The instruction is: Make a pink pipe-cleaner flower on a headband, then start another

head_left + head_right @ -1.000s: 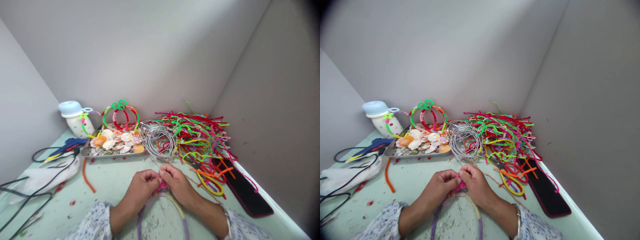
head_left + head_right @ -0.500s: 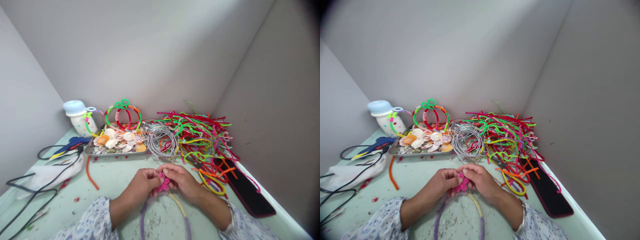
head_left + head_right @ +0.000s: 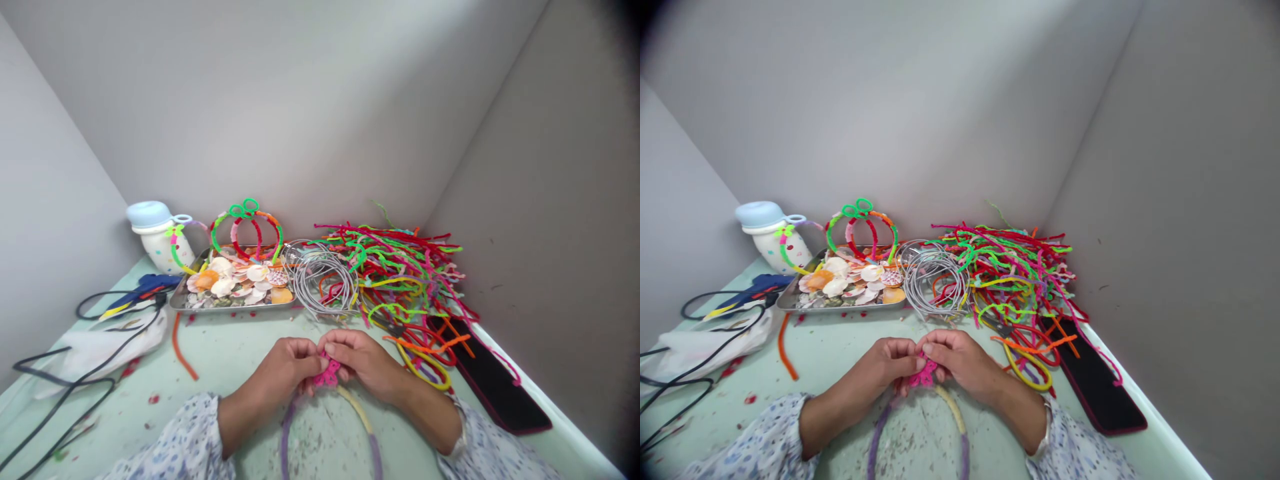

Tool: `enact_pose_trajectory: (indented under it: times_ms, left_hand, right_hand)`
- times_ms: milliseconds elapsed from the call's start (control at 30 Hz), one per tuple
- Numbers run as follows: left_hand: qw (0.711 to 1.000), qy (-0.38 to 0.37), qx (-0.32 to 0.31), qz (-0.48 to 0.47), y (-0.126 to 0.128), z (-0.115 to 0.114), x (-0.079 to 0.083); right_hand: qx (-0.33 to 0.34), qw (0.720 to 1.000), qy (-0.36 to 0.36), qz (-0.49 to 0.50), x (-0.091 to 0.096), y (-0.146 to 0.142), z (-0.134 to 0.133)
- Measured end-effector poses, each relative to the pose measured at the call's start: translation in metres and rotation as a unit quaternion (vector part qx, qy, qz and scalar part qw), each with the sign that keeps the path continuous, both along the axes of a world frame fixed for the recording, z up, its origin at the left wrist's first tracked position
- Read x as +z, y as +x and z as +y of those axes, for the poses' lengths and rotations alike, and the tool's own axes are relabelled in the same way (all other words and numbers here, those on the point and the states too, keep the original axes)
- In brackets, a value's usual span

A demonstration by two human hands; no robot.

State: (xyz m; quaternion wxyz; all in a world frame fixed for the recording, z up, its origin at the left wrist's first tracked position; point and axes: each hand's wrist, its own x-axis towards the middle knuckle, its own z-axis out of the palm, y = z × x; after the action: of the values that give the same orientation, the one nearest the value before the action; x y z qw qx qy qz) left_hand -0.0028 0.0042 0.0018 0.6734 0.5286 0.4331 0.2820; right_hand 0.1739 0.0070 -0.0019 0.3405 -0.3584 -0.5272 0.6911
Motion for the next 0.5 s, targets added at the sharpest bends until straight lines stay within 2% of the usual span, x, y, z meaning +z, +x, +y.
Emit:
enact_pose_trajectory:
  times_ms: [500]
  left_hand:
    - [1.000,-0.003,0.003,0.002,0.0007,0.0006,0.0001]
  right_hand:
    - [0.007,0.999,0.032,-0.018,-0.0062,0.0011,0.0026]
